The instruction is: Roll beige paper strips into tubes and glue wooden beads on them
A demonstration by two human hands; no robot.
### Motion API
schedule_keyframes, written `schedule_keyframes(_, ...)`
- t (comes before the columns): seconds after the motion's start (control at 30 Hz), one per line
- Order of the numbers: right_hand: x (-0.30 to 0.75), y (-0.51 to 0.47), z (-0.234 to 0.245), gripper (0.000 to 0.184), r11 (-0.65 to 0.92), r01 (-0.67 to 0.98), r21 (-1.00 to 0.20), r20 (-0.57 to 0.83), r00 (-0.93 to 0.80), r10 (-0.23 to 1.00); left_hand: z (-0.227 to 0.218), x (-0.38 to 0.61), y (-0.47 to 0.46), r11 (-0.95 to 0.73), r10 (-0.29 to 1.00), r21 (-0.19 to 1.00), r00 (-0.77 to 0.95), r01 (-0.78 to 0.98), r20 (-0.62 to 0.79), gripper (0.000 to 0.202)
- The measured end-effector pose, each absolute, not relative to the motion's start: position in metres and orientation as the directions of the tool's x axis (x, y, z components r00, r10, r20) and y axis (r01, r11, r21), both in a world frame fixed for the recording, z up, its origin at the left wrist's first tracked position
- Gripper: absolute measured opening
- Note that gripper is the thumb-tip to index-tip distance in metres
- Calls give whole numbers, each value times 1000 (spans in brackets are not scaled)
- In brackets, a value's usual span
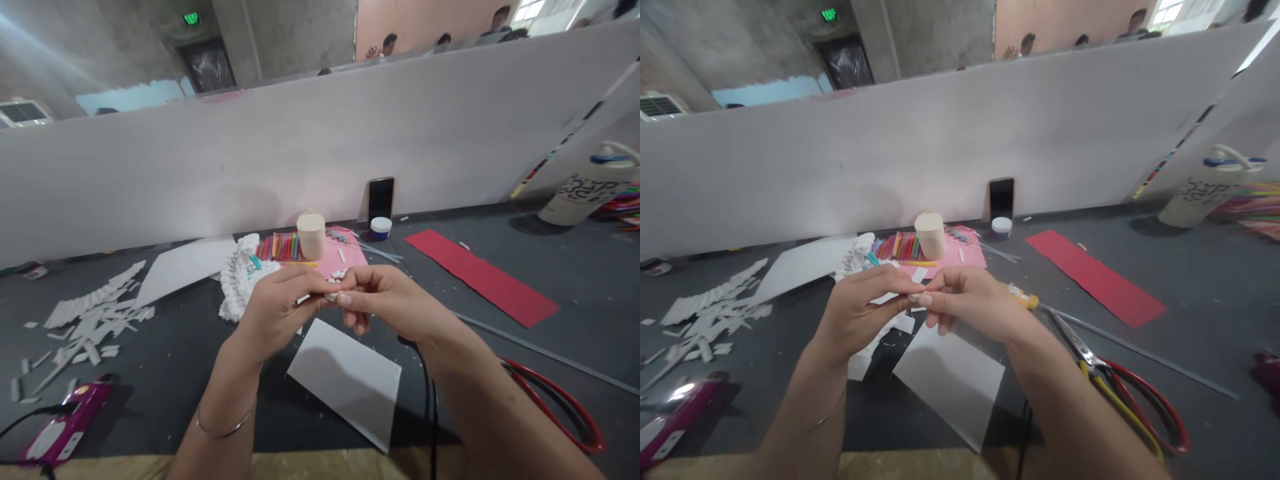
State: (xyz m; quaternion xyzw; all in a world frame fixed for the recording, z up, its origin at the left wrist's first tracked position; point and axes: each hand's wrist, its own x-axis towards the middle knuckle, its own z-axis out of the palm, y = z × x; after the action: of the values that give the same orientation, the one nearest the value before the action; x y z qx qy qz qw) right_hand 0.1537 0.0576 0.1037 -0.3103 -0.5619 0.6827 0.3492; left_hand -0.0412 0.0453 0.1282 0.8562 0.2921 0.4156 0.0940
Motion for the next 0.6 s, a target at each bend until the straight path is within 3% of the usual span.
schedule_keyframes(0.13, 157, 59, 104, 28, -102, -100, -990, -28, -568, 823, 124, -41, 48, -822, 556, 353, 493, 447, 669, 6)
schedule_keyframes(0.43, 160, 60, 106, 27, -53, -107, -993, 21, -591, 807, 120, -45, 53, -828, 547, 369, 465, 422, 696, 9)
schedule_keyframes(0.6, 158, 55, 111, 27, -11, -66, -998, 26, -536, 844, 120, -44, 52, -843, 485, 216, 524, 492, 701, 11)
